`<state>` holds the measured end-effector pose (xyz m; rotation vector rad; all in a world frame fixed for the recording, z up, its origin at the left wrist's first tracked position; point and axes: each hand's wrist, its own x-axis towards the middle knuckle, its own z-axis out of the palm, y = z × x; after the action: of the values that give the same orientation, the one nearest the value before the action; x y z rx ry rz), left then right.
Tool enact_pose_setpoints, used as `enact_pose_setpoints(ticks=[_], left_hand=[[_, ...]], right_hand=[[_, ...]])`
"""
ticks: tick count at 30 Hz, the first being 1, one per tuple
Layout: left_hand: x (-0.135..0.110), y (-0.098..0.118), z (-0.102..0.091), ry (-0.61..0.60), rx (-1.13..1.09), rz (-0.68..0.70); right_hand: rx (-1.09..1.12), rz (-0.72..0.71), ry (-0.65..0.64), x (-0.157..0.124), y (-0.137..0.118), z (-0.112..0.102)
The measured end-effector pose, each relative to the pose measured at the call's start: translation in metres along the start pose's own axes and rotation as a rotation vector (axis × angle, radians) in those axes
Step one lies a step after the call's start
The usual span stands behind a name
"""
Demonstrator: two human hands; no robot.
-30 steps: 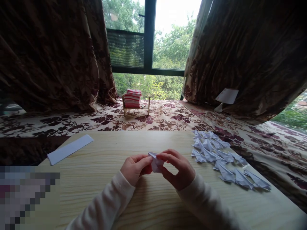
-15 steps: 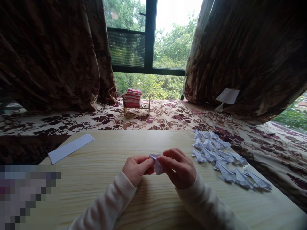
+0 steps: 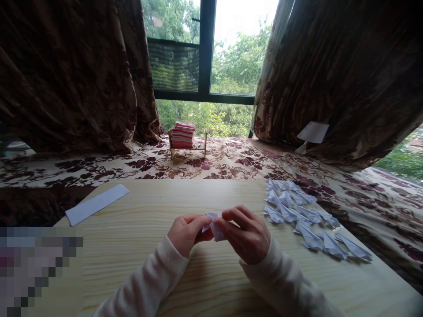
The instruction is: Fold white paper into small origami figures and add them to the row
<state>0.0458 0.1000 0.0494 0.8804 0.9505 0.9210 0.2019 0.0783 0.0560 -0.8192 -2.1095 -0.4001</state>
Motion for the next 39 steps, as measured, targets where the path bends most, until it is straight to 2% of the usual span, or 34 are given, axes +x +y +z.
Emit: enact_pose_setpoints(ticks=[3,5,11,15,19,23,27,33,39], left_hand=[[-0.001,0.000,0.001,0.025,0.010,0.028],[-0.001,0.001,0.001,0.044,0.055,0.076],[-0.004,0.006,-0.003,0.077,0.327,0.326],[-0.006,0.005,-0.001,0.050,0.481,0.463],[-0.006,0.004,0.002,0.027,0.474,0.485],[-0.004,0.006,0.002,0.053,0.389,0.436],[-0.002,0.005,-0.001,0.001,0.352,0.371],[-0.003,0.005,-0.002,0.081,0.510,0.553],[-0.009,0.007,0.001,0.050,0.624,0.662]], right_hand=[[-0.006,-0.022,-0.007,0.000,-0.001,0.000],[0.076,0.033,-0.029,-0.001,-0.002,0.000],[0.443,0.454,-0.013,-0.005,-0.003,0.006],[0.524,0.572,-0.060,-0.009,-0.001,0.012],[0.525,0.593,-0.046,-0.011,-0.001,0.015],[0.510,0.575,-0.055,-0.010,-0.001,0.015],[0.527,0.559,-0.041,-0.010,-0.001,0.014],[0.423,0.611,0.050,-0.012,0.002,0.012],[0.494,0.577,0.039,-0.008,0.001,0.010]])
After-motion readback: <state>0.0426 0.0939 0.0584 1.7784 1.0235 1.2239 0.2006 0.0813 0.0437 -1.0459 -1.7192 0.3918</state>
